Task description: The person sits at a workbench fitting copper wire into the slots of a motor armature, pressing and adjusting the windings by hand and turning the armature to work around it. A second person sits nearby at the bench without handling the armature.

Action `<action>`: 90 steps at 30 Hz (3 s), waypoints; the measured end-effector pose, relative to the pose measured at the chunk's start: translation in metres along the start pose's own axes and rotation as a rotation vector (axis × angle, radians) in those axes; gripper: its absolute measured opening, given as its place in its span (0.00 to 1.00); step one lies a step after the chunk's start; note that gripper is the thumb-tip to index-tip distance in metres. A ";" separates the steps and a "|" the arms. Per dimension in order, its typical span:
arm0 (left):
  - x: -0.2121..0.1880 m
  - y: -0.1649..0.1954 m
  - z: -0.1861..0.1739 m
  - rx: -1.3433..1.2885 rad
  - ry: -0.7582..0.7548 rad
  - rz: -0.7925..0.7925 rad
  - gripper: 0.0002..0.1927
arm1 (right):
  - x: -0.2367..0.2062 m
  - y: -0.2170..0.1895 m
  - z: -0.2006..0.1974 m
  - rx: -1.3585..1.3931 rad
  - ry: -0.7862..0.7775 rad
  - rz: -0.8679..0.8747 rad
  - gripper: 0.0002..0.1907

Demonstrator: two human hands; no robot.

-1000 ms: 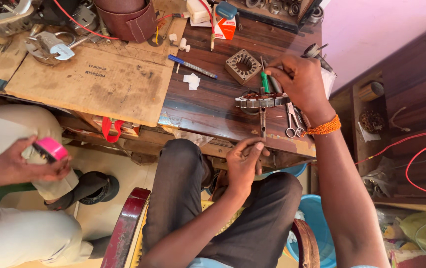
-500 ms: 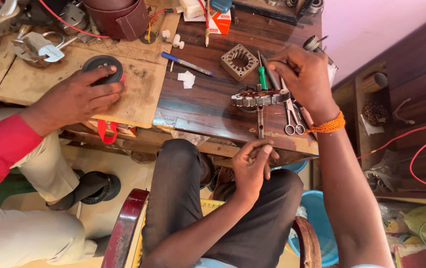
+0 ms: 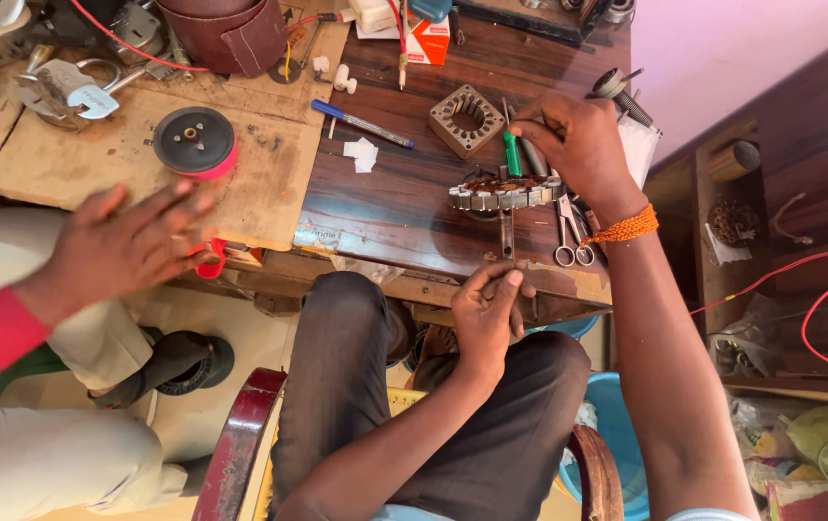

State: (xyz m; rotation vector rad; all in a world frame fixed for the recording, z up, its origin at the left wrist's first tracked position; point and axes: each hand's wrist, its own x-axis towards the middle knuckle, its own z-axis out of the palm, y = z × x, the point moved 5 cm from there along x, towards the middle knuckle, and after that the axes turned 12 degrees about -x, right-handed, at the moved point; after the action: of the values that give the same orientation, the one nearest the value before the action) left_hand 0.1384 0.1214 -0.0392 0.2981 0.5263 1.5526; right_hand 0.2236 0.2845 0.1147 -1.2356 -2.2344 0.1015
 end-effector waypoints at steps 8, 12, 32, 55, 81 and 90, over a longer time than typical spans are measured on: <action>0.006 0.001 -0.015 0.062 0.074 -0.105 0.11 | -0.011 0.005 -0.024 -0.111 -0.004 0.108 0.07; 0.007 0.000 -0.025 0.102 0.072 -0.111 0.11 | -0.020 -0.011 -0.055 -0.054 -0.082 0.047 0.08; 0.019 0.005 -0.034 0.134 0.128 -0.134 0.12 | -0.050 -0.006 -0.031 0.515 0.047 0.509 0.04; -0.040 0.160 0.010 1.728 -0.200 0.080 0.20 | -0.033 0.007 0.002 0.247 -0.098 0.384 0.06; 0.072 0.141 0.073 1.342 -0.605 0.657 0.19 | -0.089 -0.031 -0.025 0.170 0.001 0.467 0.08; 0.074 0.142 0.075 1.390 -0.572 0.544 0.19 | -0.108 -0.020 -0.008 0.414 0.172 0.543 0.06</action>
State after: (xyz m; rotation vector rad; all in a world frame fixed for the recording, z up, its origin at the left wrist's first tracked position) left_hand 0.0487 0.2074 0.0863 2.0006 1.0416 1.2487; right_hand 0.2568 0.1854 0.0794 -1.5049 -1.5770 0.6082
